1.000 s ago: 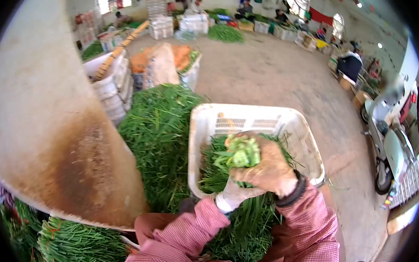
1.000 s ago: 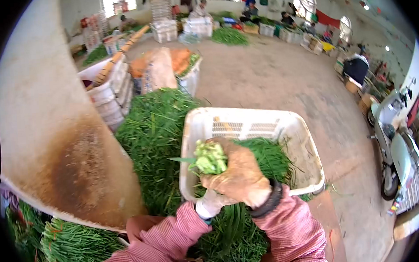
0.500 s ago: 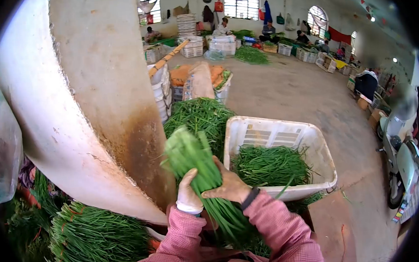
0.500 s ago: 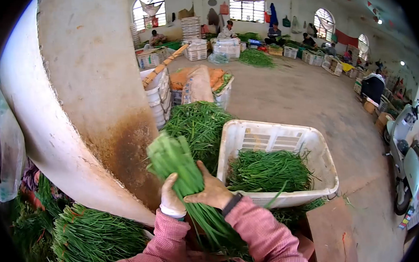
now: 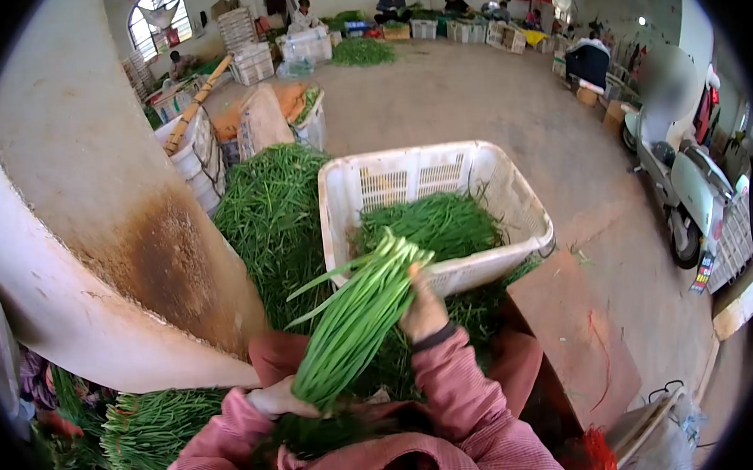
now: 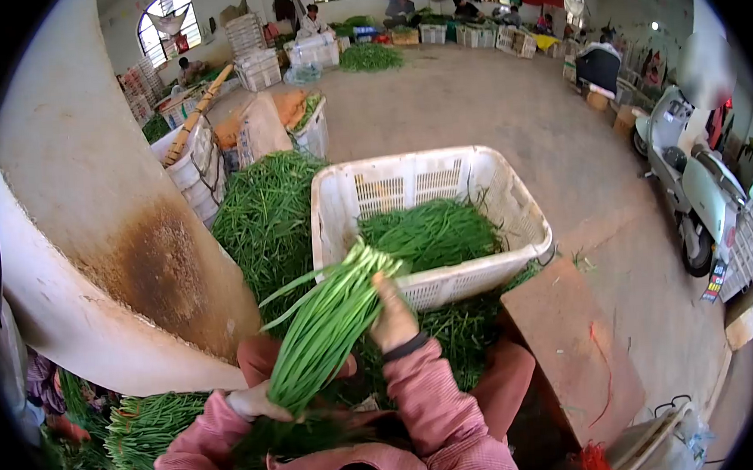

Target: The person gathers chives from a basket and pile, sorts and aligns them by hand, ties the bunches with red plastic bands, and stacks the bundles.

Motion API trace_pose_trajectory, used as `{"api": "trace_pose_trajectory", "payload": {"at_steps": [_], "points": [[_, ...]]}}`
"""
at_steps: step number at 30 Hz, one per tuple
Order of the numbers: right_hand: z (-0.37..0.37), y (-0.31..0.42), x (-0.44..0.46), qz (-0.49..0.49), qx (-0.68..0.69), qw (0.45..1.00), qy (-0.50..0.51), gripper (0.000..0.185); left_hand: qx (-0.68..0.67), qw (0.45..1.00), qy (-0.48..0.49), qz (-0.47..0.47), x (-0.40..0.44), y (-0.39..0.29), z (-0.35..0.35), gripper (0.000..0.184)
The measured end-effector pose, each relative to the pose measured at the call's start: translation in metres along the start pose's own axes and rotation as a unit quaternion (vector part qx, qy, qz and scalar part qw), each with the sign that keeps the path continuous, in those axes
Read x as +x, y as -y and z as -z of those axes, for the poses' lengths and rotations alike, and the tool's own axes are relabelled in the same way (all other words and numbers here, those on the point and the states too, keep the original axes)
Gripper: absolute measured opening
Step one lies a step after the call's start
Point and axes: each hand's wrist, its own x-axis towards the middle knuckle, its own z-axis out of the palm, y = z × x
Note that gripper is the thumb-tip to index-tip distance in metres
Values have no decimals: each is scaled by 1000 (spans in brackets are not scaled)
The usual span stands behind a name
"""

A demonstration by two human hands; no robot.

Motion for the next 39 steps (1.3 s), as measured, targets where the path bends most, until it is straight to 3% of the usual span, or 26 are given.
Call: {"api": "trace_pose_trajectory", "payload": {"at_steps": [2,3,5,7,8,9,10,12,13,14,15,16,17,19,21,22,23,24,26,27,29,31,32,34,36,39], "points": [[21,14,9,-26,84,995,46,59,43,993,10,105,-29,12,1,51],[21,15,6,-53,34,998,-7,51,38,992,9,118,-36,15,-5,51],[60,-3,25,-97,-46,990,90,38,142,988,-27,57,-49,18,-18,53],[79,-14,19,-98,-47,985,-135,27,131,985,-67,89,-60,20,-25,54],[89,-14,19,-41,-45,968,-242,29,163,973,-116,111,-65,19,-28,52],[105,-8,15,82,-141,953,-254,30,194,958,-165,132,-70,16,-34,51],[122,4,10,133,-191,939,-252,28,135,954,-235,132,-75,15,-38,48],[133,30,-2,164,-245,905,-309,27,247,913,-302,122,-84,22,-38,47],[141,41,-12,113,-294,915,-250,21,292,891,-328,116,-86,20,-39,48],[133,37,-21,144,-403,886,-177,21,290,890,-331,118,-87,21,-38,48],[121,31,-31,174,-504,840,-100,27,383,843,-359,119,-86,24,-37,50],[103,22,-46,165,-507,845,-33,38,471,786,-382,119,-85,25,-37,53],[83,14,-58,155,-507,847,33,51,470,786,-382,121,-83,22,-39,53],[47,9,-64,222,-784,569,110,72,516,741,-403,146,-76,9,-48,56],[28,-11,-63,172,-825,520,140,84,536,730,-397,150,-70,-1,-57,56],[32,-20,-60,187,-811,523,182,79,546,726,-404,112,-70,-1,-58,55],[39,-28,-57,247,-785,531,203,59,555,719,-412,73,-70,-2,-58,53],[50,-43,-50,230,-698,656,171,44,557,717,-414,74,-72,-5,-58,53],[70,-57,-43,285,-617,722,131,25,595,695,-399,55,-76,-11,-56,49],[78,-48,-41,362,-634,672,122,24,596,693,-401,57,-78,-15,-55,49],[111,-34,-42,169,-483,857,-58,10,648,656,-385,23,-83,-21,-52,46],[117,3,-53,156,-802,563,-124,20,673,634,-380,4,-84,-24,-49,44],[106,0,-62,129,-841,482,-207,38,698,607,-380,-2,-83,-25,-46,43],[74,4,-80,240,-781,573,-69,52,725,575,-379,-18,-79,-27,-42,41],[39,-14,-93,258,-777,573,15,57,723,583,-370,-7,-72,-30,-43,42],[47,-37,-80,286,-772,563,65,33,718,596,-360,-2,-65,-35,-53,44]]}}
